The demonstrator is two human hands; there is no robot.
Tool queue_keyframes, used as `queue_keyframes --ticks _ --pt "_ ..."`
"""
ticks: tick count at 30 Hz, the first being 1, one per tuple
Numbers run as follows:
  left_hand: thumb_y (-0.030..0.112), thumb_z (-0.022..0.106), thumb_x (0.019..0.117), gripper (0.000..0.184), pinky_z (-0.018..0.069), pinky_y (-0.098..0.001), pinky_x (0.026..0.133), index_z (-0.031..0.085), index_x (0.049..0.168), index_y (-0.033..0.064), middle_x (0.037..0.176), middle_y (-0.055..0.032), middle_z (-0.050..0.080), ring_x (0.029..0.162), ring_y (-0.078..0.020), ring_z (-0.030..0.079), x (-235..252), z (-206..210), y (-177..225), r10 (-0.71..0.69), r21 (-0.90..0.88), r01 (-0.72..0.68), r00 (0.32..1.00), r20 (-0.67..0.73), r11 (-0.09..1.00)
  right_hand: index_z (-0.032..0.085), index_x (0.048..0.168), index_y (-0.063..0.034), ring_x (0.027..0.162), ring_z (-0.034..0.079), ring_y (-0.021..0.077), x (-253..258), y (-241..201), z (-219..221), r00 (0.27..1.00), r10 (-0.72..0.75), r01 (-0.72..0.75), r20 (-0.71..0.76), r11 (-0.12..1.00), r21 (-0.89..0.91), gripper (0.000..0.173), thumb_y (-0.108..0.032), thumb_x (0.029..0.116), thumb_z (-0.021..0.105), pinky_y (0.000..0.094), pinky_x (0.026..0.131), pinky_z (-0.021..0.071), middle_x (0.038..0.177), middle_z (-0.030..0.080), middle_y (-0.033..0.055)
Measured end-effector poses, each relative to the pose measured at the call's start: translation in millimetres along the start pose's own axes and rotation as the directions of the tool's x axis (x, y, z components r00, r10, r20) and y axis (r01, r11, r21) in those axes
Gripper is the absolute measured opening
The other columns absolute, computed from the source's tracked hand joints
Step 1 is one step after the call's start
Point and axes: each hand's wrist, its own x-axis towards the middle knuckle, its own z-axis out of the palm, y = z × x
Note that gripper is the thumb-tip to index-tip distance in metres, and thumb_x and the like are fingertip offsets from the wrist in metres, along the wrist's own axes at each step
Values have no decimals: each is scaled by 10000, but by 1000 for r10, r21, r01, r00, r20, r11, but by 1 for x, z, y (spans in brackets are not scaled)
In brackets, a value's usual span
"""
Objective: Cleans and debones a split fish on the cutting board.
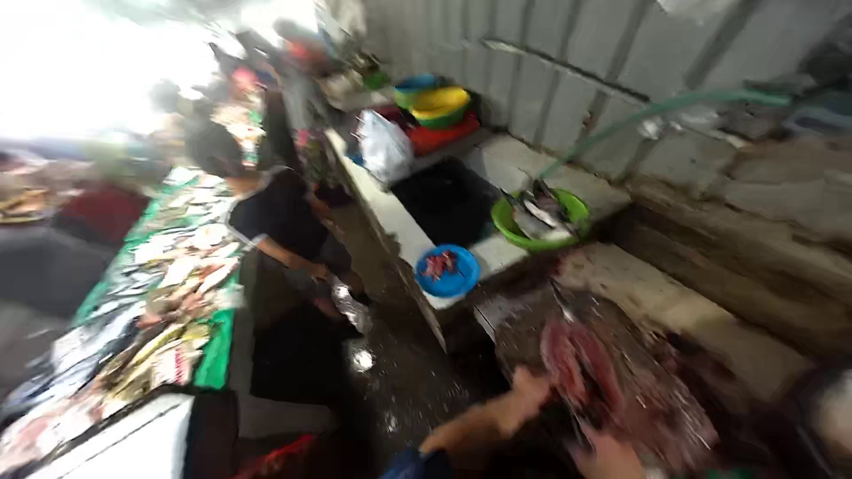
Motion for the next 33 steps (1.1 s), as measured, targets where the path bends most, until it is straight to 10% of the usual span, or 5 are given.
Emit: queue_keyframes --ticks 7,12,15,20,33 --pt "221 564 1065 330 596 -452 885 653 1185 -72 1061 -203 716 969 -272 704 25 2 -2 5 10 -6 995 101 1000 496 1537 -187 1130 669 415 28 10 -11 992 110 -117 69 987 109 675 -454 932 634 633 965 518 1221 702 201" --pt "83 562 1035 213 611 -400 745 608 1167 -77 925 -164 705 797 -230 697 33 4 -11 -71 -15 75 981 182 997 695 1284 -119 968 704 318 14 57 -33 918 210 -106 -338 948 300 531 -477 891 682 607 896 540 1059 739 126" --pt "-111 651 876 326 607 -418 803 590 1194 -70 1011 -179 689 871 -250 691 33 -2 -5 -104 11 105 960 262 994 759 1053 -70 789 699 258 12 111 -28 868 493 -324 -59 652 686 308 -349 937 698 537 755 576 909 740 114" --pt "48 587 999 203 610 -398 750 590 1177 -49 945 -154 698 792 -233 699 32 0 1 -181 124 158 963 202 980 751 1041 -11 642 637 95 -30 88 -32 949 221 -282 224 283 917 272 -138 1014 512 272 592 545 860 739 39" --pt "44 576 999 151 625 -448 799 620 1130 -15 927 -147 729 804 -259 730 31 -6 -3 -87 -3 91 950 299 996 763 1065 -13 629 595 62 -5 74 7 981 73 -193 180 264 945 214 -77 982 577 241 589 510 872 741 42"
